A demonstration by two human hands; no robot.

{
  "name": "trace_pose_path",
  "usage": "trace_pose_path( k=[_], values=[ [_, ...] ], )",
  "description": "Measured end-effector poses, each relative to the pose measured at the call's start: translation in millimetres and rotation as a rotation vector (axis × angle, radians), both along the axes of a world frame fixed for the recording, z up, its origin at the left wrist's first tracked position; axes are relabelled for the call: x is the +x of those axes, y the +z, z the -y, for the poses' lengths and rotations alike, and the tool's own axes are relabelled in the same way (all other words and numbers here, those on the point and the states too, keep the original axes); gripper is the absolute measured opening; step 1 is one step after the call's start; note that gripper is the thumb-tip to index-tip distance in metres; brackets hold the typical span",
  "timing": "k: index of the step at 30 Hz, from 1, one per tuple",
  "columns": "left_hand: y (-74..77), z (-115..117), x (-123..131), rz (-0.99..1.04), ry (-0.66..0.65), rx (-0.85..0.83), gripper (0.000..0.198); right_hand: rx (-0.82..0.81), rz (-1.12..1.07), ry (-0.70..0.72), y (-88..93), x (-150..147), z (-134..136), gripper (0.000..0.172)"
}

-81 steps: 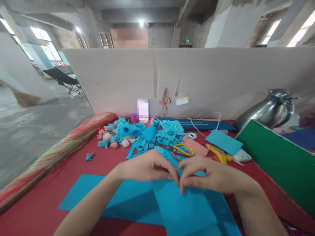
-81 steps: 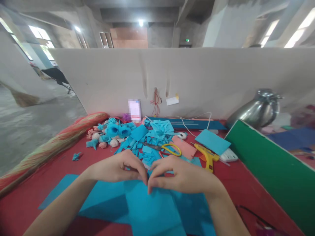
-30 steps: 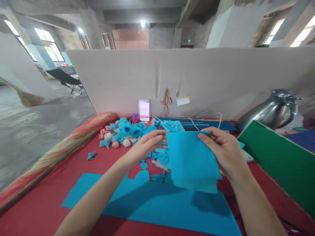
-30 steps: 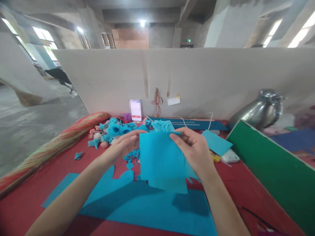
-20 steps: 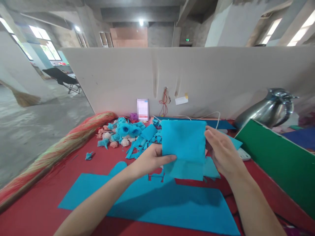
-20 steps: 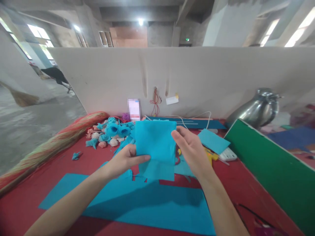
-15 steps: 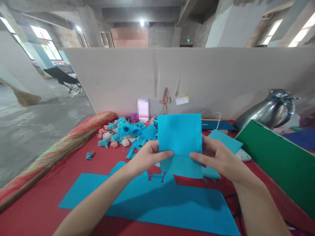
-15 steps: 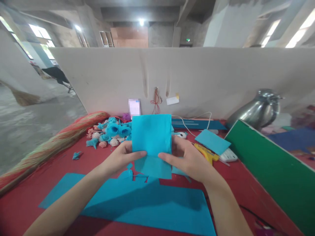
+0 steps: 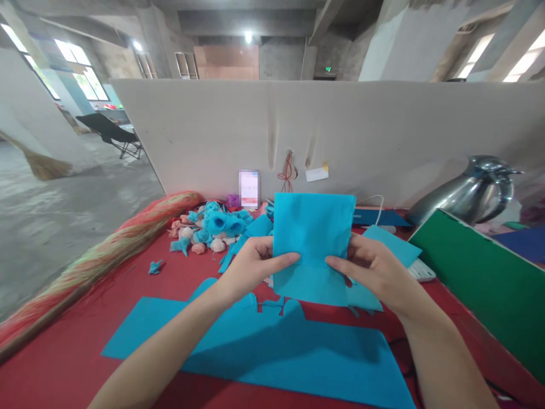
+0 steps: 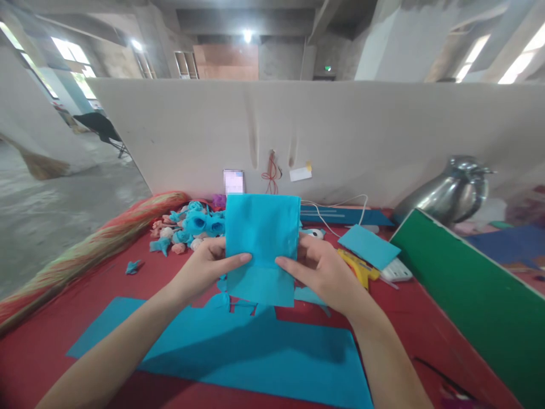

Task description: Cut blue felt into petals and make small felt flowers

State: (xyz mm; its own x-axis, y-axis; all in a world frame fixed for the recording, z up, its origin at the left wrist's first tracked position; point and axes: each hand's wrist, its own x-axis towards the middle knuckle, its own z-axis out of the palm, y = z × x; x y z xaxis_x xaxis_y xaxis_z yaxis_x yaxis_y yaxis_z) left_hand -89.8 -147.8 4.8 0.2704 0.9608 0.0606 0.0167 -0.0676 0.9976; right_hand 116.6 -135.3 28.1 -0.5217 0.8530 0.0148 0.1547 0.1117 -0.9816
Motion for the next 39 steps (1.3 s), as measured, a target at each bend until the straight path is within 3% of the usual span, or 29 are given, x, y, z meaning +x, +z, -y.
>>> trace_pose_path(
  k=[6,11,20,27,34,39],
  values=[
    [3.9,-1.1,-4.9,0.082,-0.052,-0.012,0.018,0.093,-0.012,-0.036,1.3,1.8,1.0,0.033],
    [6.9,0.3,-6.5,0.087,-0.137,0.032,0.01,0.092,0.044,-0.149,6.5,1.6,6.3,0.03],
    [10.6,0.8,-8.0,0.07,-0.102,0.081,0.013,0.303,0.025,-0.018,-3.7,10.6,-4.7,0.016],
    [8.9,-0.2,-13.4,0.063,-0.175,0.15,0.017,0.397,0.023,0.019,1.7,11.5,-2.7,0.023],
    [21.7,3.2,-21.7,-0.08,-0.287,0.238,0.048,0.307,0.168,0.114,4.4,17.0,-2.6,0.019],
    [18.5,5.3,-19.4,-0.17,-0.382,0.226,0.044,0.354,0.335,0.221,4.7,5.6,-2.1,0.025]
  ],
)
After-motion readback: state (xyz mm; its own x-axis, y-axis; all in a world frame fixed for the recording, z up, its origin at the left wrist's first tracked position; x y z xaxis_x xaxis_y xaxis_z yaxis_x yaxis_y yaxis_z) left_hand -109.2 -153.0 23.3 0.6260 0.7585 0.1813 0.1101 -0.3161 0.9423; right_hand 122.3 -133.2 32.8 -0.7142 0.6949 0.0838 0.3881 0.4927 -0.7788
